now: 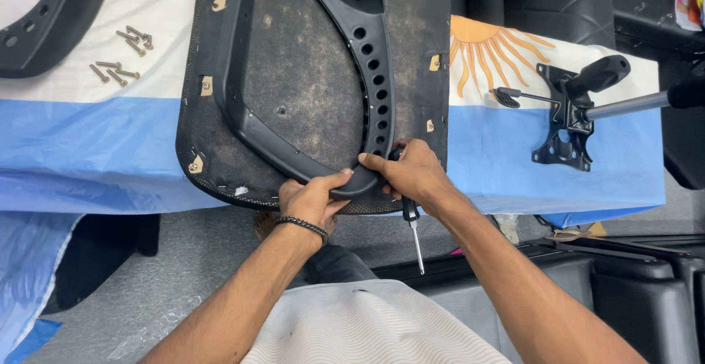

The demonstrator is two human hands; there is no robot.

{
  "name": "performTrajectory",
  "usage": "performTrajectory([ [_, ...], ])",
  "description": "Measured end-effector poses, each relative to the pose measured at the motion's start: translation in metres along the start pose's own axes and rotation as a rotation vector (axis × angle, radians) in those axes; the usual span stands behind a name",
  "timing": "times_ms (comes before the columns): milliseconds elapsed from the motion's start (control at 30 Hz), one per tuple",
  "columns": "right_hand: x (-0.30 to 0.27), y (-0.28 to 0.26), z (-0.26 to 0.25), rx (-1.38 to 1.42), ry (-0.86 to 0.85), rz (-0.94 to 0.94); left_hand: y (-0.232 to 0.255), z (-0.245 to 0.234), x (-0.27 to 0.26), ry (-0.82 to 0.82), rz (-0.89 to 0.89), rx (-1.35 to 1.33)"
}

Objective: The person attaches a black plastic frame to a chair seat using a screwdriver and several screws. They align the frame, insert screws into the holes, and tighten them one by one to secure the frame to the seat.

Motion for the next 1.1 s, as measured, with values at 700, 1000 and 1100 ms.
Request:
performTrajectory([
  [700, -0.057, -0.059, -0.087, 0.047, -0.112, -0.607, 0.002, 0.004, -0.001, 0.232, 0.065, 0.024],
  [1000, -0.068, -0.06, -0.104, 0.035, 0.167, -0.329, 0.003, 0.0, 0.004, 0.167, -0.004, -0.137],
  [1100, -0.068, -0.05, -0.108, 0.037, 0.186, -0.158, 0.0, -0.001, 0.0, 0.183, 0.005, 0.045],
])
Point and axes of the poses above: each hand's wrist, its own x-axis towards the middle knuckle, its own z-axis out of the palm, y = z × x, the point moved 3 cm from there along x, towards the middle knuckle, and after that the axes turned 8 degrees about -z, right-handed, at the moved point
